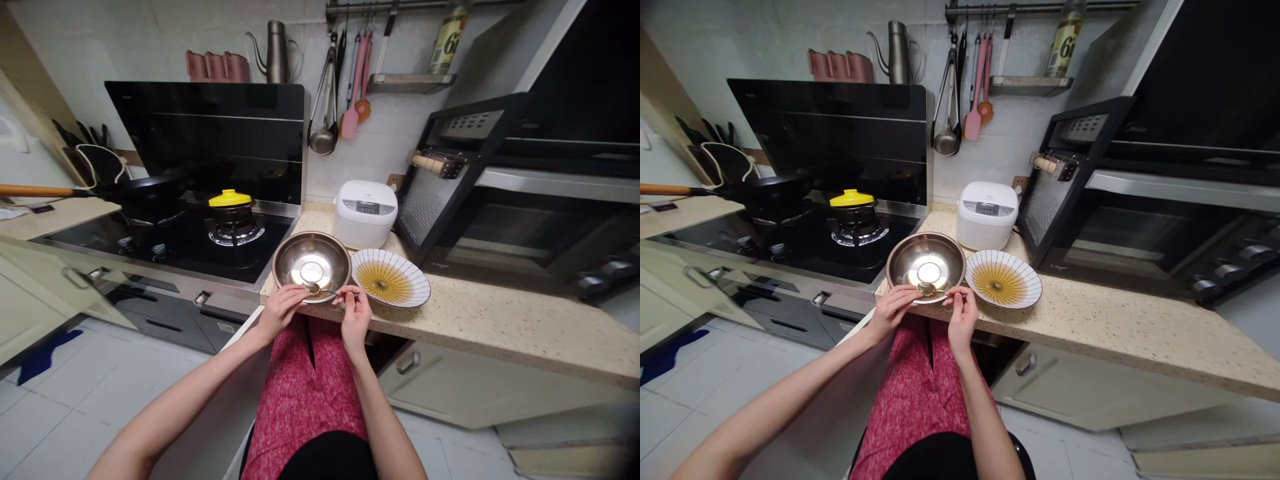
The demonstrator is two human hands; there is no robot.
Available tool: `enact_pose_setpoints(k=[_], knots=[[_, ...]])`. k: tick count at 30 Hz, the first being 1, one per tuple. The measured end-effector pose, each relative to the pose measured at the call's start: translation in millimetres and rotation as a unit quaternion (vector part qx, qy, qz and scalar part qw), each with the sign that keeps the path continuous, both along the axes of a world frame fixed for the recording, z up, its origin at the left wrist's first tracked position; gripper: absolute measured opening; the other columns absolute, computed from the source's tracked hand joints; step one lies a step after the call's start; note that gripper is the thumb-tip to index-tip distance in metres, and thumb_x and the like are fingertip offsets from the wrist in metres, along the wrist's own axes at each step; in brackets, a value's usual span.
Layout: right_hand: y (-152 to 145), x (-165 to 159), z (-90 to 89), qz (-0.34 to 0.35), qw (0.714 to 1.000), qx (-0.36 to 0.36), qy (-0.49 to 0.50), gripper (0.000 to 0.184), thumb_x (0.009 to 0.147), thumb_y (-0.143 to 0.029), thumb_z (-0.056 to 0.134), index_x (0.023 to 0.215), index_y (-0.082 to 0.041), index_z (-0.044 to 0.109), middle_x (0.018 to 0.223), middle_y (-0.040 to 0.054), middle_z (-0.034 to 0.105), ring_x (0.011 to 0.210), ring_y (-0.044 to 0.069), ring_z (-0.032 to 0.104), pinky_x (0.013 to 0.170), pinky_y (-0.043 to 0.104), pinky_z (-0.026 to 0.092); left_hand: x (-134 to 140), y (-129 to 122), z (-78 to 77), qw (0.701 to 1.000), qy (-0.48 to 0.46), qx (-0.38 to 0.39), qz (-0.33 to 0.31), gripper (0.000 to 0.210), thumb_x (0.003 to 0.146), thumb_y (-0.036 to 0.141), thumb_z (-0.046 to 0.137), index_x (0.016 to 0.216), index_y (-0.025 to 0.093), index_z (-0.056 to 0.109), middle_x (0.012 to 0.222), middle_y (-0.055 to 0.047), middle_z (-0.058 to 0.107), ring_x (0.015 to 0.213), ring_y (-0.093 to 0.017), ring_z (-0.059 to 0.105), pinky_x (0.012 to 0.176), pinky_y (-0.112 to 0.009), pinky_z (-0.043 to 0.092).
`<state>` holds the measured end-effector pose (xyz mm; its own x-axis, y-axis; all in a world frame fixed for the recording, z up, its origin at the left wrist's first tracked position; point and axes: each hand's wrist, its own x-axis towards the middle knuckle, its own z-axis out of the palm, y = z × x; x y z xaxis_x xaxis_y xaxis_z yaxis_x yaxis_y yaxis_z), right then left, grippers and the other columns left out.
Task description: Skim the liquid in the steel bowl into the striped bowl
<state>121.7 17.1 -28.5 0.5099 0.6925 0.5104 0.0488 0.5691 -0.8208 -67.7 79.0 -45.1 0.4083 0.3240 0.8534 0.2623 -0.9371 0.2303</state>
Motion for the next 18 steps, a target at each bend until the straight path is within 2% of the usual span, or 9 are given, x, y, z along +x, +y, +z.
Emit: enact_pose_setpoints(k=[9,18], knots=[[0,0,4.8,-0.009,0.999,0.025,0.043,0.026,0.099,-0.045,0.058,0.092,-0.021,0.062,0.084,-0.0006,0.066,0.065,0.011,0.062,0.066,0.026,0.051,0,0,0.4,1.000,0.008,0.010,0.002,0.031,0.102,0.015,0.059,0.130,0.022,0.070,0.113,-0.010,0.079,0.112,-0.024,0.070,0.101,-0.044,0.055],[0,15,24.6,-0.047,0.995,0.067,0.065,0.023,0.098,-0.043,0.061,0.092,-0.020,0.062,0.084,-0.0005,0.065,0.066,0.011,0.062,0.067,0.026,0.051,-1,1,-1.7,1.000,0.013,0.015,0.012,0.032,0.102,0.015,0.059,0.131,0.022,0.069,0.113,-0.010,0.079,0.112,-0.024,0.071,0.098,-0.042,0.055]])
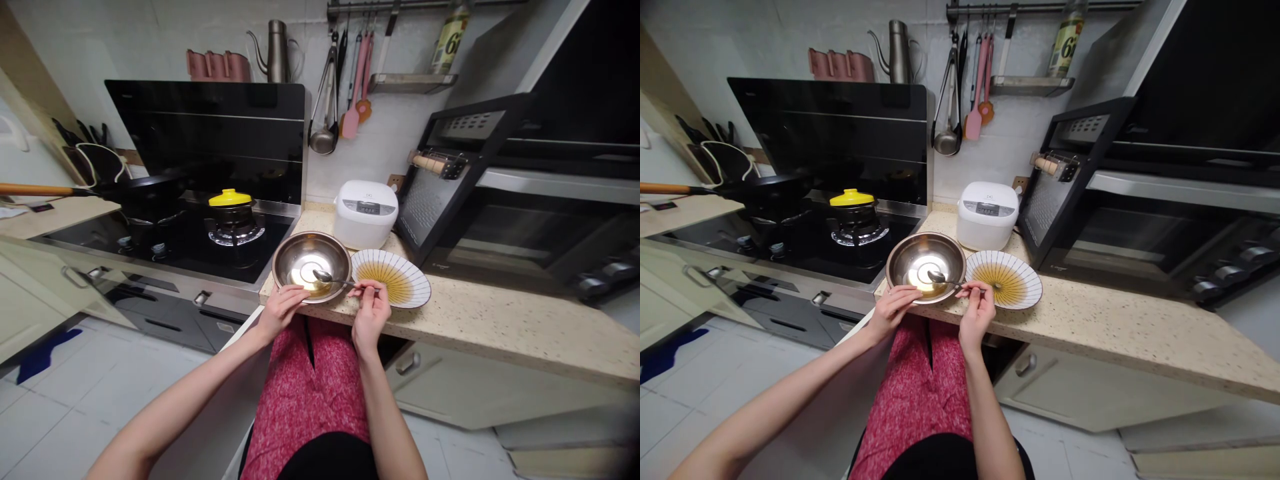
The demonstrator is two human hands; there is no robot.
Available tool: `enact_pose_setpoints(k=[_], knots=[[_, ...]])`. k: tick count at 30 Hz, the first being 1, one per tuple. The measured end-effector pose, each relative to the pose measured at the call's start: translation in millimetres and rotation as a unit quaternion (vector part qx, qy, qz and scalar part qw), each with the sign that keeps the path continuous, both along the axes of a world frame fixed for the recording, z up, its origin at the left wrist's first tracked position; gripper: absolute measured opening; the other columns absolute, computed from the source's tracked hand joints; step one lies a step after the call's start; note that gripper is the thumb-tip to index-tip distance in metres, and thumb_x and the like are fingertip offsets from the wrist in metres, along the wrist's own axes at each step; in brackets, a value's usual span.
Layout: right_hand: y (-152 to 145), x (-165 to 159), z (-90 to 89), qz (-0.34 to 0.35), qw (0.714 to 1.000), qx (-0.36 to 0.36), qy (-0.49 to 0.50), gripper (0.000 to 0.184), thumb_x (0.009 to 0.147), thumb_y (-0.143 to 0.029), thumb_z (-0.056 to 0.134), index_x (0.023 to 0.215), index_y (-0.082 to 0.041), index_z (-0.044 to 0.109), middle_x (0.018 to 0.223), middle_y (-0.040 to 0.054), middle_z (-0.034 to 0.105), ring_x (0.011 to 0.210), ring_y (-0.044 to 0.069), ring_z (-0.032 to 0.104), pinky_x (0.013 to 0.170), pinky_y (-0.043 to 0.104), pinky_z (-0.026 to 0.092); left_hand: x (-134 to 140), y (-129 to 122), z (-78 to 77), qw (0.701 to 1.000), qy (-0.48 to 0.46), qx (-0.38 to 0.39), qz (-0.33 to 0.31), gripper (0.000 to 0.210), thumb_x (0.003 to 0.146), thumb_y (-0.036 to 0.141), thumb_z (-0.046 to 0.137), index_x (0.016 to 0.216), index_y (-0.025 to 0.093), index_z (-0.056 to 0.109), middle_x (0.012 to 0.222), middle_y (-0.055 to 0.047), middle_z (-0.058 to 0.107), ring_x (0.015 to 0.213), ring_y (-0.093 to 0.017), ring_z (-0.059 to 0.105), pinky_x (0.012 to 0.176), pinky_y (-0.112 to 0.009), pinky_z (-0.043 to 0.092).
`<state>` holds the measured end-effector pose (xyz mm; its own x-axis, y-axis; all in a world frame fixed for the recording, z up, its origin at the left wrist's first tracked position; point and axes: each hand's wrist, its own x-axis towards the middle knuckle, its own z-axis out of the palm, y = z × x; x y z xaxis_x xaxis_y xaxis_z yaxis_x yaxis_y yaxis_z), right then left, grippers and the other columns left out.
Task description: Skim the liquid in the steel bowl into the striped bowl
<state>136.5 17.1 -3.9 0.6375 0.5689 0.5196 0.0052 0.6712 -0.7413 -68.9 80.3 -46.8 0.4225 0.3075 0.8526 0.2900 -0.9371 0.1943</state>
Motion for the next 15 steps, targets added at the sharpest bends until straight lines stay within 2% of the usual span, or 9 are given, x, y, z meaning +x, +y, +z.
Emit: enact_pose_setpoints(k=[9,15], knots=[[-2,22,26.3,-0.086,0.996,0.026,0.005,0.025,0.097,-0.045,0.061,0.091,-0.021,0.058,0.085,-0.0003,0.063,0.066,0.011,0.060,0.068,0.027,0.051,0,-1,1.6,1.000,-0.001,-0.010,-0.009,0.031,0.103,0.017,0.058,0.131,0.023,0.069,0.113,-0.010,0.079,0.113,-0.024,0.070,0.098,-0.042,0.056],[-5,36,32.5,-0.131,0.990,0.050,0.011,0.023,0.097,-0.043,0.061,0.091,-0.021,0.059,0.083,-0.0011,0.062,0.064,0.010,0.059,0.067,0.028,0.051,0,-2,3.4,1.000,-0.004,-0.016,-0.015,0.030,0.103,0.017,0.057,0.130,0.023,0.069,0.113,-0.010,0.078,0.114,-0.024,0.070,0.103,-0.046,0.055]])
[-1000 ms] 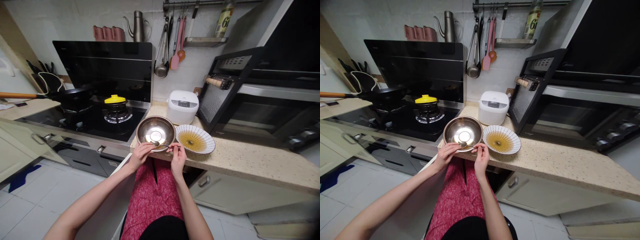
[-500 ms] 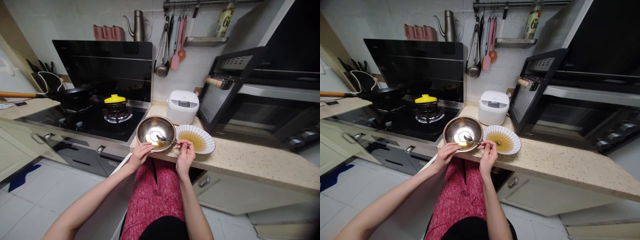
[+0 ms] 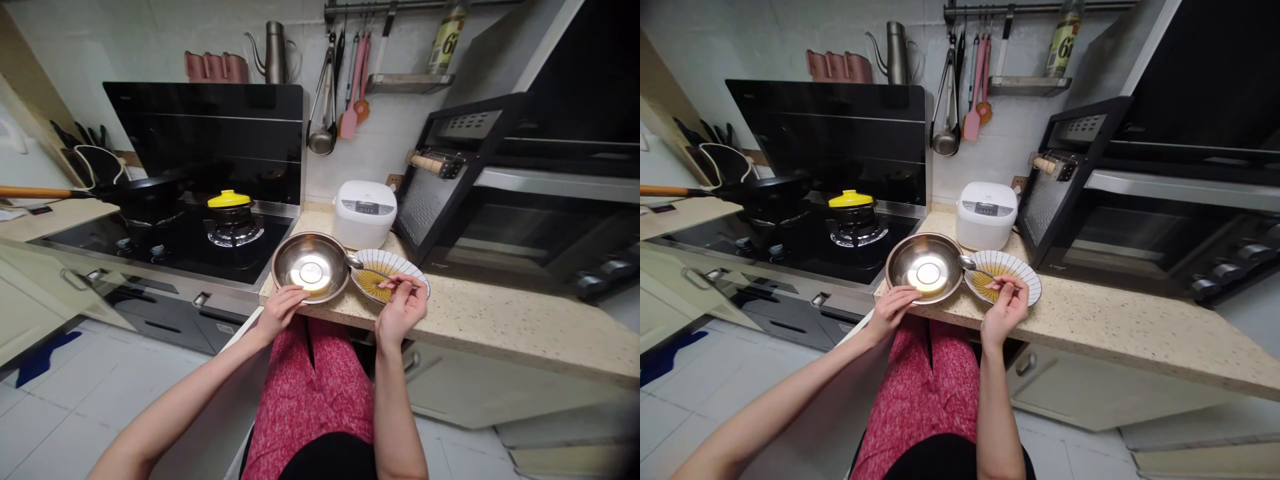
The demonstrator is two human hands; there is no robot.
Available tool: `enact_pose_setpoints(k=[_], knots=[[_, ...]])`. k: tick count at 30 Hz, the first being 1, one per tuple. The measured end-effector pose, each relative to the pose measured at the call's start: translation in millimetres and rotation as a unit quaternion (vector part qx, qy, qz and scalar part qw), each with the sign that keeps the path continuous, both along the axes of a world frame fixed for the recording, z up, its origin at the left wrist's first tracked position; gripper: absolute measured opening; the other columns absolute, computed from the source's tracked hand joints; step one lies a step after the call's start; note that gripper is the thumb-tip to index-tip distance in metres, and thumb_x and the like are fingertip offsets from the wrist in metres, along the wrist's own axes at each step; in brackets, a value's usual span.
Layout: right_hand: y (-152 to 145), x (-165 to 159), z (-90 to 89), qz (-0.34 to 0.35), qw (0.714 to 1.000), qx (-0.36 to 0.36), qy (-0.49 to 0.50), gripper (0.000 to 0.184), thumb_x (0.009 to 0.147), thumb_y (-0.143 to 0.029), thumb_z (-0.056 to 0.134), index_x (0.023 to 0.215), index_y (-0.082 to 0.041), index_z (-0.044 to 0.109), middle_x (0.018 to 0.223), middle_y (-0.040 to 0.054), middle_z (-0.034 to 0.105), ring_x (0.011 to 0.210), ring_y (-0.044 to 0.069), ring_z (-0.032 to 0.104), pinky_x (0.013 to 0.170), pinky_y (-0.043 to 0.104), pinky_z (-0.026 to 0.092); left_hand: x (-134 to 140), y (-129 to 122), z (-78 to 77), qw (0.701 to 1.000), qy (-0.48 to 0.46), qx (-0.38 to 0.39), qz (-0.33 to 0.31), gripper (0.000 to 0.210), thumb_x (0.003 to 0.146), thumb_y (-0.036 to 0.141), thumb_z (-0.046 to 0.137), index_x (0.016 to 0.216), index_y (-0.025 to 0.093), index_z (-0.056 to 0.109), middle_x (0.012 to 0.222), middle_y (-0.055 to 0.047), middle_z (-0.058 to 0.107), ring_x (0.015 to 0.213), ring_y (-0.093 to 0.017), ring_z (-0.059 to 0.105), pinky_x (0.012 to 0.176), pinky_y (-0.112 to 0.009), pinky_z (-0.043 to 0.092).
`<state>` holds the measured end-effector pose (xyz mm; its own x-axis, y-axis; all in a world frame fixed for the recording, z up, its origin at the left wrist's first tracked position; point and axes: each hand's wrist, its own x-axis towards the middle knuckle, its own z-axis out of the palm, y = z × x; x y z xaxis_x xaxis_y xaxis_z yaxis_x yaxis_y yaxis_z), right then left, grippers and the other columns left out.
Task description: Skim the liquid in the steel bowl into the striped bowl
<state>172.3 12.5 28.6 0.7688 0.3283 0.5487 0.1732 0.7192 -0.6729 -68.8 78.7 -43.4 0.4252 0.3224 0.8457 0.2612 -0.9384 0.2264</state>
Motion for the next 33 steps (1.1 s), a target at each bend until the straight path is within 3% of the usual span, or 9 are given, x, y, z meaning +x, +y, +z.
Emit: enact_pose_setpoints(k=[5,14,18,26,29,33], knots=[[-5,7,-2.1,-0.040,0.999,0.007,-0.017,0.023,0.097,-0.042,0.062,0.090,-0.020,0.059,0.084,-0.0008,0.062,0.064,0.011,0.059,0.067,0.028,0.050,0,0,-1.0,1.000,-0.001,0.001,0.005,0.031,0.103,0.017,0.057,0.130,0.023,0.069,0.113,-0.010,0.078,0.116,-0.024,0.070,0.104,-0.046,0.054],[-12,14,-16.5,-0.114,0.985,-0.043,-0.125,0.027,0.101,-0.045,0.054,0.091,-0.021,0.061,0.085,0.0026,0.064,0.068,0.014,0.060,0.068,0.031,0.052,0,1,-0.9,1.000,0.002,0.009,0.007,0.031,0.102,0.017,0.059,0.131,0.023,0.068,0.112,-0.009,0.079,0.114,-0.024,0.070,0.102,-0.043,0.055],[-13,20,-24.9,-0.136,0.962,-0.068,-0.226,0.026,0.103,-0.042,0.050,0.092,-0.022,0.064,0.086,0.0047,0.066,0.076,0.018,0.064,0.071,0.034,0.054,0,1,-1.5,1.000,-0.003,0.007,0.005,0.031,0.102,0.018,0.059,0.131,0.024,0.069,0.112,-0.009,0.079,0.115,-0.024,0.070,0.102,-0.043,0.055],[-13,29,-30.2,-0.142,0.898,-0.049,-0.414,0.019,0.100,-0.022,0.050,0.097,-0.026,0.068,0.087,0.0045,0.072,0.081,0.020,0.066,0.079,0.039,0.052,-1,1,-1.8,1.000,0.002,0.008,0.008,0.032,0.102,0.017,0.058,0.131,0.024,0.069,0.113,-0.010,0.079,0.114,-0.025,0.071,0.104,-0.046,0.054],[-16,25,-29.3,-0.151,0.909,-0.049,-0.385,0.017,0.101,-0.023,0.051,0.096,-0.025,0.067,0.087,0.0042,0.070,0.082,0.019,0.066,0.078,0.037,0.052,-1,0,-0.6,1.000,0.003,0.011,0.009,0.032,0.102,0.017,0.059,0.132,0.023,0.069,0.112,-0.010,0.079,0.115,-0.024,0.070,0.104,-0.045,0.053],[-21,11,-21.4,-0.148,0.974,-0.045,-0.168,0.021,0.103,-0.036,0.050,0.095,-0.021,0.062,0.087,0.0037,0.064,0.073,0.016,0.062,0.070,0.032,0.052,0,-1,0.3,1.000,0.003,0.003,0.009,0.030,0.102,0.017,0.059,0.130,0.024,0.069,0.113,-0.009,0.079,0.115,-0.024,0.070,0.103,-0.044,0.053]])
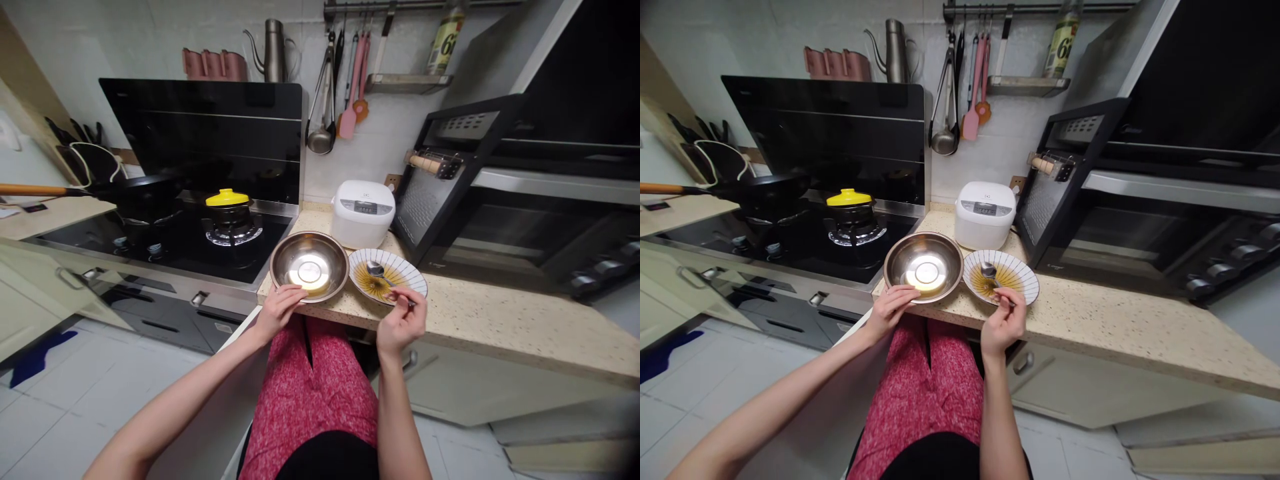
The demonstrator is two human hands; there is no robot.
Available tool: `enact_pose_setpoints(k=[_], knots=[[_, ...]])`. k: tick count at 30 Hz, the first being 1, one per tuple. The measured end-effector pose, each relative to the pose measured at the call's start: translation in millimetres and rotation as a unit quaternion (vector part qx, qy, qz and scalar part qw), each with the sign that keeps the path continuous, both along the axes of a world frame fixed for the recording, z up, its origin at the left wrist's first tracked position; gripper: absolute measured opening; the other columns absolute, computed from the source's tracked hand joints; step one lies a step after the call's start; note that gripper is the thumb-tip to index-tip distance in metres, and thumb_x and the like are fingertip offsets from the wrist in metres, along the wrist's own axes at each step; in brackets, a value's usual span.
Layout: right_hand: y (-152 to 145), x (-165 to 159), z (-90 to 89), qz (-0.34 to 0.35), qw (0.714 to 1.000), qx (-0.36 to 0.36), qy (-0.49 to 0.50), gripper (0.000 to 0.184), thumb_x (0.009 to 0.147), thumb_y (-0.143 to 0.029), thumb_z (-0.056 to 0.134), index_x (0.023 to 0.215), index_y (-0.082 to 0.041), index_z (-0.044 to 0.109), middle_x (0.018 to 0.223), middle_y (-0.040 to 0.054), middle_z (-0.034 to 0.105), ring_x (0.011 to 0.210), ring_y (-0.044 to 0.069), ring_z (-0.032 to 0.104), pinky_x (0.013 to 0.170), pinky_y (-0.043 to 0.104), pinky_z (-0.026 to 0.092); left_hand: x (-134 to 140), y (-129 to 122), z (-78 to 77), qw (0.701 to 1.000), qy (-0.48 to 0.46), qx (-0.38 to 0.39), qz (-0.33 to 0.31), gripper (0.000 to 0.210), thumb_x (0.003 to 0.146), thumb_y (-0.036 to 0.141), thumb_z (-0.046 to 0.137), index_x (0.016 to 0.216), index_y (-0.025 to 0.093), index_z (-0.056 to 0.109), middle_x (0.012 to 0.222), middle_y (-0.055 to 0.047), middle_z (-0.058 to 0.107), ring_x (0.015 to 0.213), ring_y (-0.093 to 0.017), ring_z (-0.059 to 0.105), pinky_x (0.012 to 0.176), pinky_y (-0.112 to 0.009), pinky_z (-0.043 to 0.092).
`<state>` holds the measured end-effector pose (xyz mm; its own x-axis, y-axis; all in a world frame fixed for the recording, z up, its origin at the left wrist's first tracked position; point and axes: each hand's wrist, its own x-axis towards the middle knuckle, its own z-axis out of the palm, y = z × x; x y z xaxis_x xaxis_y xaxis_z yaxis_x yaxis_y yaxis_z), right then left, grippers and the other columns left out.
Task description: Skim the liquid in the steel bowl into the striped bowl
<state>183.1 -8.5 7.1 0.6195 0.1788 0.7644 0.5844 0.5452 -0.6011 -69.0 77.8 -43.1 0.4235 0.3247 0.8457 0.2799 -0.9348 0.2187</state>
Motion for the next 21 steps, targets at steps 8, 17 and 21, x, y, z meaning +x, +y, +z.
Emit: enact_pose_setpoints(k=[8,17,21], knots=[[-1,-35,3.6,0.193,0.972,-0.004,0.136,0.020,0.100,-0.039,0.058,0.093,-0.021,0.060,0.086,0.0013,0.063,0.068,0.013,0.061,0.067,0.028,0.051,0,1,-2.3,1.000,-0.003,-0.005,-0.001,0.031,0.103,0.018,0.057,0.130,0.024,0.070,0.112,-0.010,0.079,0.112,-0.024,0.071,0.099,-0.042,0.056],[13,-61,-14.9,0.281,0.946,-0.117,0.111,0.027,0.098,-0.046,0.059,0.090,-0.021,0.063,0.081,0.0002,0.066,0.065,0.013,0.062,0.065,0.027,0.051,1,3,-4.9,1.000,-0.010,-0.006,-0.004,0.030,0.102,0.016,0.058,0.129,0.023,0.071,0.112,-0.010,0.079,0.112,-0.024,0.071,0.098,-0.043,0.057],[16,-63,-20.3,0.286,0.942,-0.130,0.116,0.028,0.098,-0.047,0.059,0.091,-0.020,0.064,0.082,-0.0001,0.066,0.066,0.012,0.062,0.066,0.027,0.052,-1,3,-5.8,1.000,-0.004,-0.017,-0.001,0.031,0.103,0.019,0.058,0.130,0.024,0.070,0.114,-0.010,0.078,0.113,-0.024,0.071,0.099,-0.043,0.056]])
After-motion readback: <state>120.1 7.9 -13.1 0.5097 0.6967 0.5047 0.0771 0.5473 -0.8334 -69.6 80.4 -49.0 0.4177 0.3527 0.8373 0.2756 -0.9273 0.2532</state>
